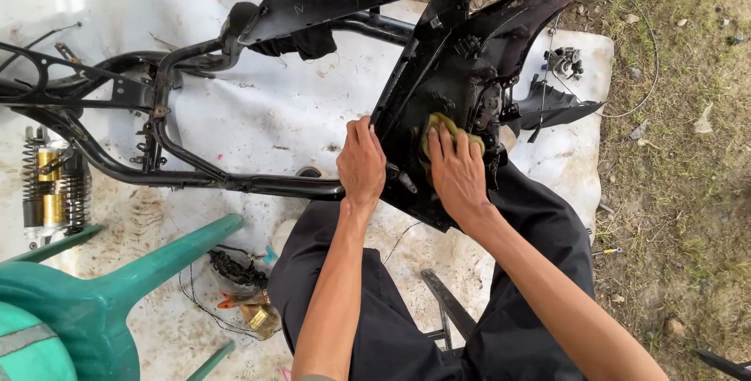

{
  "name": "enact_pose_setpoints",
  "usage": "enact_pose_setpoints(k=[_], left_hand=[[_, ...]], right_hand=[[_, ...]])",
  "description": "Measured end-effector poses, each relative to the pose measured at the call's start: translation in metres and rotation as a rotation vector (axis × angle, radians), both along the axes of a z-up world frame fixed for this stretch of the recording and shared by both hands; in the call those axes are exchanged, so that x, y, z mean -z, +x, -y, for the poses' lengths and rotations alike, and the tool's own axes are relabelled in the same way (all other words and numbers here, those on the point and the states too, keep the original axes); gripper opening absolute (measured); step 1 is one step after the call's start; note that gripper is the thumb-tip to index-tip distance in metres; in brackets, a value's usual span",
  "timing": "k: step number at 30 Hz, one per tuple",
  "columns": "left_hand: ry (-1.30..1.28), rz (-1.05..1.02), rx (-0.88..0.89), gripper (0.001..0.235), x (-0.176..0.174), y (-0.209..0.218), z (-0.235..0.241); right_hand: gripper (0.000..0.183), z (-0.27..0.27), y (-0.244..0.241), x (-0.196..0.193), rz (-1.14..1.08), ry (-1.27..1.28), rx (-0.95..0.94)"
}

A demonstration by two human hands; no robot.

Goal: The person sprays a cleaning solution onto a black motorcycle fender and wipes it with a cloth. They then dip the cloth into a bucket of water, wring it out, and continue wiping the fender and other parts of the motorcycle frame.

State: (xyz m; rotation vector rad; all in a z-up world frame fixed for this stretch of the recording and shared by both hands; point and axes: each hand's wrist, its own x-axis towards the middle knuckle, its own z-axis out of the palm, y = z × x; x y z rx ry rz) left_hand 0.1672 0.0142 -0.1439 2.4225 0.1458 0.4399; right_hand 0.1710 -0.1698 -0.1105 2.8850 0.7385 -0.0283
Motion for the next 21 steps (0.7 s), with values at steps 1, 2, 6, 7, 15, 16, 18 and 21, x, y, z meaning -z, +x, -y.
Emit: enact_pose_setpoints(k=[1, 2, 6, 7, 15, 16, 18, 21], left_hand=[[-0.003, -0.002, -0.003, 0.020, 0.002, -0.001, 0.001], [-0.006, 0.005, -0.006, 0.019, 0.003, -0.001, 0.001], [-0.040, -0.030, 0.005, 0.019, 0.008, 0.000, -0.001], [-0.040, -0.029, 0.006, 0.019, 0.006, 0.000, -0.002], [-0.052, -0.043, 0.002, 0.019, -0.005, 0.004, -0.006], [-0.053, -0.042, 0.003, 0.019, -0.003, 0.004, -0.006], [-0.034, -0.013, -0.006, 0.020, 0.002, 0.004, -0.006], [-0.067, -0.092, 0.012, 0.023, 0.008, 0.004, -0.006]], right_hand=[[0.067, 0.003, -0.010, -0.010, -0.002, -0.003, -0.003], [0.067, 0.006, -0.019, -0.020, -0.087, 0.043, -0.031], [0.070, 0.031, -0.048, -0.002, -0.189, -0.095, -0.196], [0.070, 0.028, -0.039, -0.003, -0.189, -0.096, -0.195], [0.076, -0.015, 0.043, 0.016, 0.016, 0.138, -0.043], [0.076, -0.016, 0.038, 0.013, 0.016, 0.136, -0.042], [0.072, -0.018, 0.028, 0.007, -0.039, 0.275, -0.010], [0.078, 0.000, 0.000, -0.007, -0.121, 0.101, -0.198]])
